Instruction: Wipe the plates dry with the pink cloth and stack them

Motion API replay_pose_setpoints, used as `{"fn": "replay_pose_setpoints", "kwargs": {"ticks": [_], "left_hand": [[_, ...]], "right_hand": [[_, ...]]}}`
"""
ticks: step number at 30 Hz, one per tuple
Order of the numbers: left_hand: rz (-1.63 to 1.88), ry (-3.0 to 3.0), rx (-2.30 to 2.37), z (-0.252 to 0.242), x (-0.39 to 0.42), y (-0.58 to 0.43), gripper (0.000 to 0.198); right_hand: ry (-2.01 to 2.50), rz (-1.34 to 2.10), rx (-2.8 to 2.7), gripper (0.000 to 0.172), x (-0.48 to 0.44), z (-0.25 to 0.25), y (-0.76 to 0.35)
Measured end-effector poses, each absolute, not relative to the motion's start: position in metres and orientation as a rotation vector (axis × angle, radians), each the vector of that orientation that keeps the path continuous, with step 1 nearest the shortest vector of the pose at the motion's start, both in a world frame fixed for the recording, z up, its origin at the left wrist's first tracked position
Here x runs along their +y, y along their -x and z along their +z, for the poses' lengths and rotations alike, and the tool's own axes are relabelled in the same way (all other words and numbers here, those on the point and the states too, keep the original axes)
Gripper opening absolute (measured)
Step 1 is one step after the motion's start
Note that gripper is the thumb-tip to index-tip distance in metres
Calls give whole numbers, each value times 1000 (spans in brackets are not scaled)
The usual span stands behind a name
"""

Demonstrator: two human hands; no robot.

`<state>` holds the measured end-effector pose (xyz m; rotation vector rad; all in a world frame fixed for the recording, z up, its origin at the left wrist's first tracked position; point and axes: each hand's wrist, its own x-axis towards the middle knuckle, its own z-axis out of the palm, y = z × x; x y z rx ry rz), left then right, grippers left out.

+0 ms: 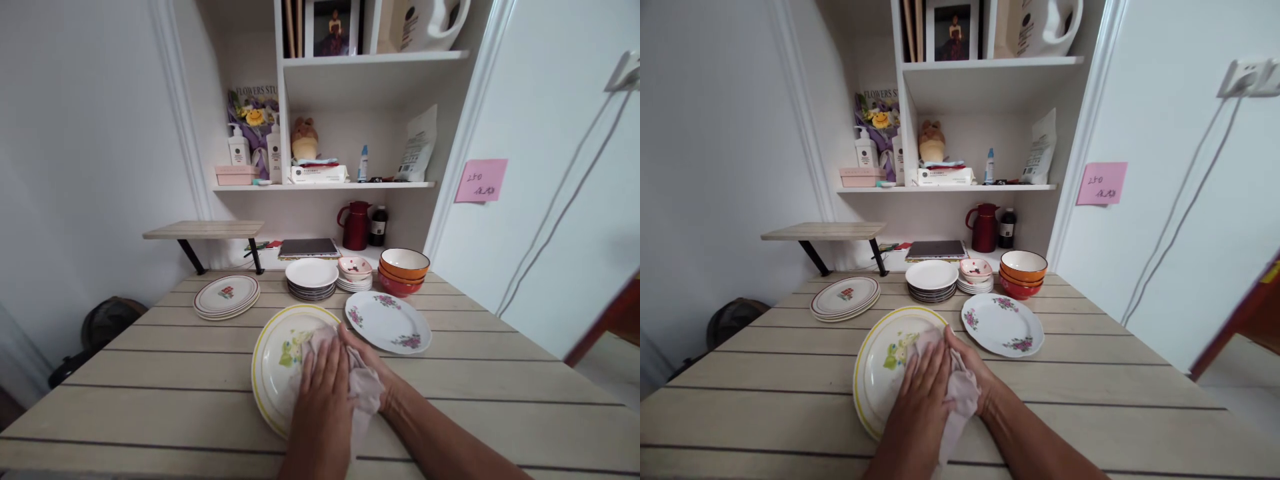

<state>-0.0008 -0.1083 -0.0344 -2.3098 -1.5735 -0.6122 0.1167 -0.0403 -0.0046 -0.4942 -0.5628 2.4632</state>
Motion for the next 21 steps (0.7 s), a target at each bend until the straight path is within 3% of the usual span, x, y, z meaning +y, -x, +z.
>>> {"fn": "replay_pose_setpoints", "kwargs": {"ticks": [4,9,15,21], "left_hand": [[-613,2305,-1603,-14,-84,19,64],[-630,1924,-1887,-27,-81,51,53],[-684,1890,-1704,-59,-117,31,64],[-621,2185,-1476,-23,-99,11,63]], "right_hand": [[429,2313,-587,47,-40,-3,-113],[375,2325,-652,61,-39,-3,-108],[336,2348,-635,65,-39,-4,-110],[379,2352,-654,58,-41,-4,-109]]}}
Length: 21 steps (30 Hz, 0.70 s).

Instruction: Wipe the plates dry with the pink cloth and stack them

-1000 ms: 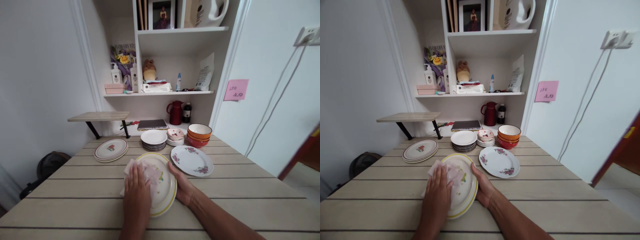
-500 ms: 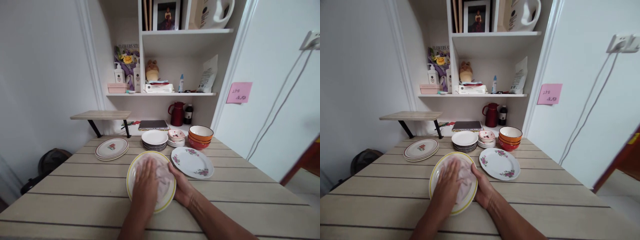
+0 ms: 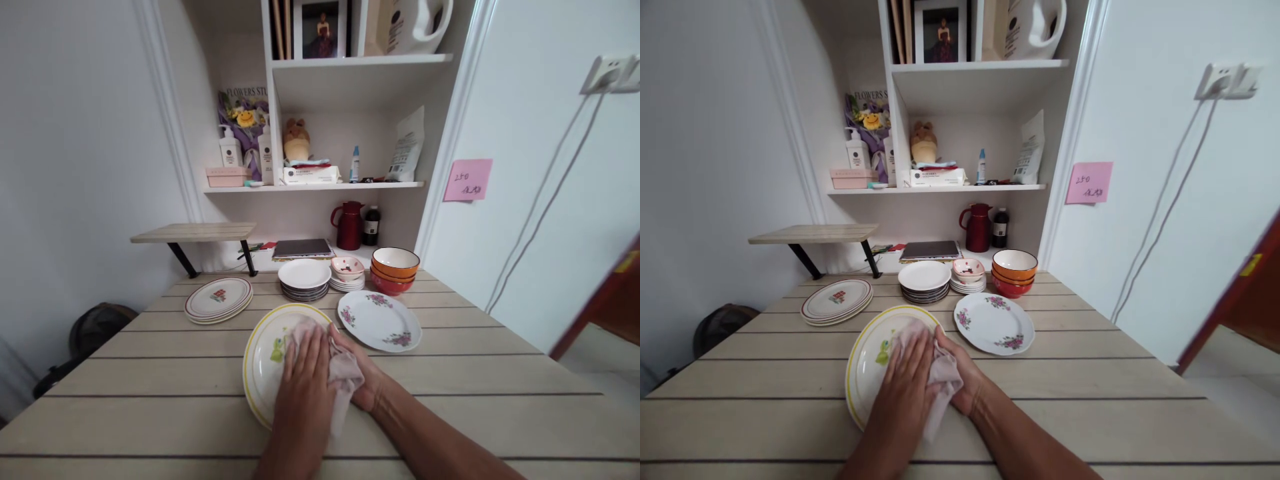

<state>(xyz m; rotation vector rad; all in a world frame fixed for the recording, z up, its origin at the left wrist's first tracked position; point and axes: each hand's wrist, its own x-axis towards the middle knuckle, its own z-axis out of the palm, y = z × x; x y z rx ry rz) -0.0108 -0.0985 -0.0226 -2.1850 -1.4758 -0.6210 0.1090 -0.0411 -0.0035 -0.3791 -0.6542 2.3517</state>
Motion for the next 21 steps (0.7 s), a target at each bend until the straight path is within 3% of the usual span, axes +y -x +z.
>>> {"fn": "replay_pose_setpoints", "kwargs": {"ticks": [5,14,21], "left_hand": [[-622,2182,-1657,8,-60,23,57],[-776,1822,-1740,-52,-105,28,58],[-798,2149,-1641,-26,-93,1,65]], "right_hand": [[373,2257,-710,52,-36,-11,-105],[385,2324,-701,63,-38,-7,-106],[368,2333,-636,58,-40,-3,-107]]}}
